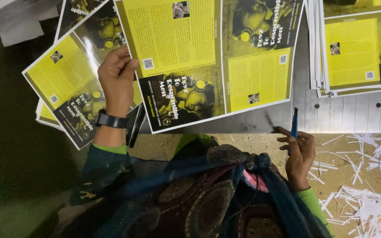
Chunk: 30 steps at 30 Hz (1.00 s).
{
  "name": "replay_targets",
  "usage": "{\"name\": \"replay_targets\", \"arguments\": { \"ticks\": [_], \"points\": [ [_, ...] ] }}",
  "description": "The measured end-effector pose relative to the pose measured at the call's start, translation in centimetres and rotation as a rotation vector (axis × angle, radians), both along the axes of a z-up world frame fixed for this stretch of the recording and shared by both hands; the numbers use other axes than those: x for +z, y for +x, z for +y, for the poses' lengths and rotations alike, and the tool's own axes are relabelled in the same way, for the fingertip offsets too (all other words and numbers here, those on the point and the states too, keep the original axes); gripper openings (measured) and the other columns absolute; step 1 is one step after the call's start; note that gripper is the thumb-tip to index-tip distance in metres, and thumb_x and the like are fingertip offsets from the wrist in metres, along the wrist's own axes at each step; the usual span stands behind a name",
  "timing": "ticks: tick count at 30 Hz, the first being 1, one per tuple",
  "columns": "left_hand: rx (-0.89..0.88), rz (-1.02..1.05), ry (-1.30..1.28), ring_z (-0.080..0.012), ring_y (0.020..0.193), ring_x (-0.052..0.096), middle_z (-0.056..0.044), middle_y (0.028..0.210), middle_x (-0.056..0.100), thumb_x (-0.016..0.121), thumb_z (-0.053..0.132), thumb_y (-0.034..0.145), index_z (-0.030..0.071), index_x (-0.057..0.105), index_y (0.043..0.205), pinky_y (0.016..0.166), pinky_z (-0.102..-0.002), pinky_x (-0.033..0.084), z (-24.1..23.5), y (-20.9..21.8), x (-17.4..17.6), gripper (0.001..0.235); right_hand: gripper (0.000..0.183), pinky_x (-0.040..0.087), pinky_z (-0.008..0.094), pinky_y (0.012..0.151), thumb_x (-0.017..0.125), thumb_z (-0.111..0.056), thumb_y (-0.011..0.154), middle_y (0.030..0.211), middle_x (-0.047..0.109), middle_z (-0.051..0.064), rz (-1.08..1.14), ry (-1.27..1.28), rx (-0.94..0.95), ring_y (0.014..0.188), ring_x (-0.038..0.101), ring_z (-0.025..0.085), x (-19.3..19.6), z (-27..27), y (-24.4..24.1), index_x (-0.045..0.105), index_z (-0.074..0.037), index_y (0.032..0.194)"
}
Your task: Manually cutting or scoring printed sheets using a small hand tool on a metal work surface in a print shop.
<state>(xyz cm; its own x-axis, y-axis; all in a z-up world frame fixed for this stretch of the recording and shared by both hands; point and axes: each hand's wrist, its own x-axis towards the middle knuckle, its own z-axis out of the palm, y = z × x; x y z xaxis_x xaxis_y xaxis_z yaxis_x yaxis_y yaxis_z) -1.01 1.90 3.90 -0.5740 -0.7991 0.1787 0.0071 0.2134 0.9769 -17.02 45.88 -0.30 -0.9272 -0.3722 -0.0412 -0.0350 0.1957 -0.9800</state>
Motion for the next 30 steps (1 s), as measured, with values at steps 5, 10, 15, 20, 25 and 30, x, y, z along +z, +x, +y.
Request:
{"name": "replay_targets", "arguments": {
  "ticks": [5, 10, 15, 20, 25, 30],
  "points": [
    [0.028, -0.005, -0.004, -0.0180, 0.087, 0.064, -0.017, 0.099, 0.069, 0.059, -0.009, 0.096, 0.001, 0.060, 0.116, 0.077, -0.033, 0.058, 0.5, -0.3, 1.1, 0.023, 0.025, 0.047, 0.025, 0.062, 0.050, -0.015, 0.104, 0.109, 0.063, 0.030, -0.007, -0.018, -0.021, 0.083, 0.065, 0.027, -0.4, 0.6, -0.2, 0.039, 0.003, 0.117],
    [0.052, 0.008, -0.014, -0.0192, 0.087, 0.064, -0.018, 0.100, 0.069, 0.059, -0.009, 0.096, 0.000, 0.060, 0.116, 0.075, -0.035, 0.059, 1.1, -1.0, 1.5, 0.022, 0.027, 0.047, 0.027, 0.061, 0.051, -0.017, 0.104, 0.108, 0.063, 0.031, -0.001, -0.014, -0.007, 0.083, 0.065, 0.028, 0.0, 0.7, -0.2, 0.039, 0.004, 0.116],
    [0.069, 0.015, -0.012, -0.0204, 0.086, 0.066, -0.019, 0.100, 0.070, 0.058, -0.008, 0.095, 0.001, 0.060, 0.115, 0.073, -0.035, 0.059, 1.3, -1.8, 1.5, 0.022, 0.024, 0.047, 0.028, 0.062, 0.049, -0.012, 0.105, 0.109, 0.062, 0.031, -0.020, -0.024, -0.021, 0.083, 0.064, 0.030, -0.2, 0.9, -0.1, 0.038, 0.004, 0.118],
    [0.065, 0.024, 0.008, -0.0189, 0.083, 0.066, -0.018, 0.099, 0.070, 0.058, -0.006, 0.095, 0.002, 0.061, 0.117, 0.069, -0.034, 0.060, 1.7, -2.2, 1.7, 0.023, 0.026, 0.047, 0.031, 0.063, 0.049, -0.014, 0.106, 0.109, 0.061, 0.033, -0.004, -0.012, -0.029, 0.084, 0.064, 0.032, 0.5, 0.5, -0.1, 0.038, 0.006, 0.119],
    [0.061, 0.007, 0.014, -0.0159, 0.084, 0.063, -0.017, 0.100, 0.070, 0.058, -0.004, 0.096, 0.001, 0.059, 0.118, 0.069, -0.033, 0.060, 2.8, -2.0, 3.8, 0.022, 0.024, 0.047, 0.030, 0.065, 0.049, -0.009, 0.106, 0.109, 0.062, 0.030, -0.006, -0.042, -0.049, 0.085, 0.064, 0.031, -0.6, 1.2, -0.7, 0.041, 0.006, 0.123],
    [0.129, -0.086, 0.046, -0.0139, 0.090, 0.063, -0.010, 0.103, 0.070, 0.064, 0.004, 0.092, 0.004, 0.061, 0.120, 0.075, -0.028, 0.059, 3.7, -2.0, 5.3, 0.028, 0.023, 0.047, 0.031, 0.067, 0.046, -0.005, 0.105, 0.111, 0.063, 0.022, -0.032, -0.012, -0.054, 0.085, 0.064, 0.028, 2.0, -0.2, -1.0, 0.047, 0.002, 0.127]
  ]
}}
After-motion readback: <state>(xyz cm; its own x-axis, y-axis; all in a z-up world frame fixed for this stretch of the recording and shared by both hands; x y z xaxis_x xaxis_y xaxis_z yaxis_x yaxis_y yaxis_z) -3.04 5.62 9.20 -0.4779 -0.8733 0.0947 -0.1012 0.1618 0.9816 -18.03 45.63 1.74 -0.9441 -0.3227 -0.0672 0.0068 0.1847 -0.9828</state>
